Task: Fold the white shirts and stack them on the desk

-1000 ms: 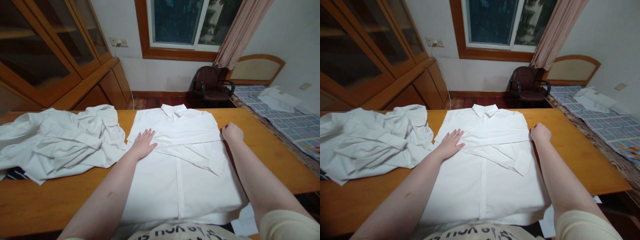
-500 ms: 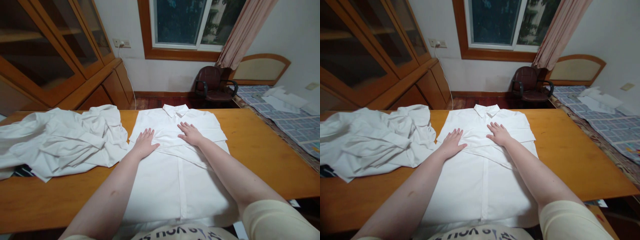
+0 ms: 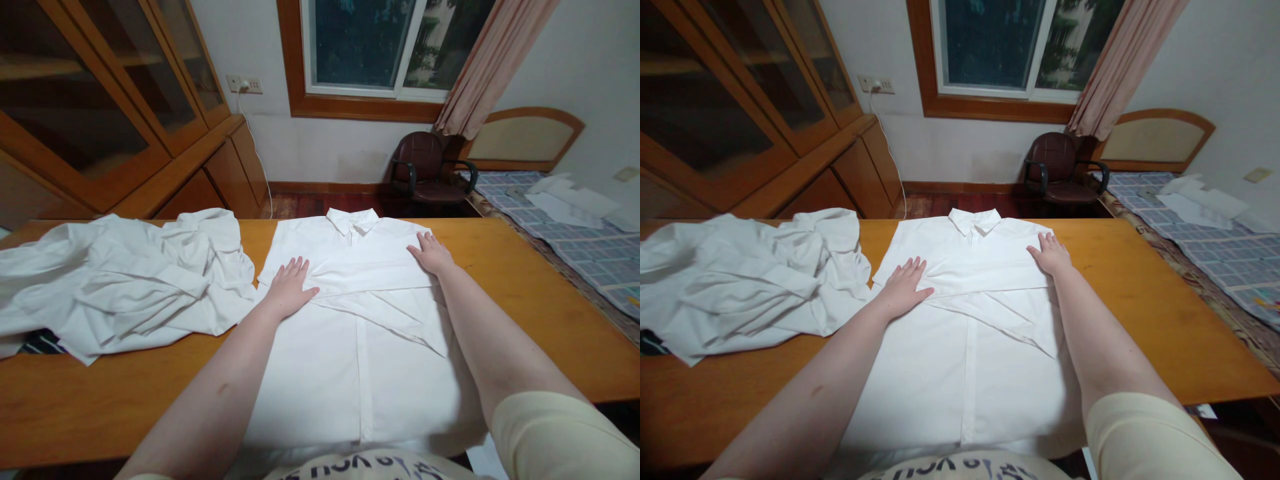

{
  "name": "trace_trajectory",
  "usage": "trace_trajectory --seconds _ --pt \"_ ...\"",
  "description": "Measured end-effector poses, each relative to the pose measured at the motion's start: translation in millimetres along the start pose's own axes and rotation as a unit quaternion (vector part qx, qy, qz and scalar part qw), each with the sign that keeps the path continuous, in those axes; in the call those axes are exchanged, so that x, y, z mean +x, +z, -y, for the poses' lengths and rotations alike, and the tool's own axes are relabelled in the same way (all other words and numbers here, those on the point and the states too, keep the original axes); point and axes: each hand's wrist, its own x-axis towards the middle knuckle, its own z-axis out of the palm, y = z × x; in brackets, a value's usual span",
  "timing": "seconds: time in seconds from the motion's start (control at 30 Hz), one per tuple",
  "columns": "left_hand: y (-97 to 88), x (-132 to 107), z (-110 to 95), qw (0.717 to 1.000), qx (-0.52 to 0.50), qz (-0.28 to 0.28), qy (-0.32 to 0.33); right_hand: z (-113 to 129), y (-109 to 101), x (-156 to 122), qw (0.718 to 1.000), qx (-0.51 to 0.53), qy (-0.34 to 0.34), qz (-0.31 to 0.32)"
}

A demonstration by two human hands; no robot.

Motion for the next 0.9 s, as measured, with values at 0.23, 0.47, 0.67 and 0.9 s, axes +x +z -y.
trace_trajectory --seconds 0.23,0.47,0.67,0.9 --pt "2.3 0 3 1.000 -0.007 0.000 0.002 -28 0 15 0.998 0.059 0.030 -0.015" --pt "5.2 2 6 1.000 -0.002 0.005 0.004 -42 -6 18 0.984 0.165 0.057 -0.044" --pt "3.3 1 4 1.000 0.002 0.007 -0.001 -8 -13 -5 0.974 0.052 0.201 -0.090" --pt "2.3 1 3 1.000 0.001 0.009 0.000 74 5 -68 0.980 0.012 -0.197 -0.035"
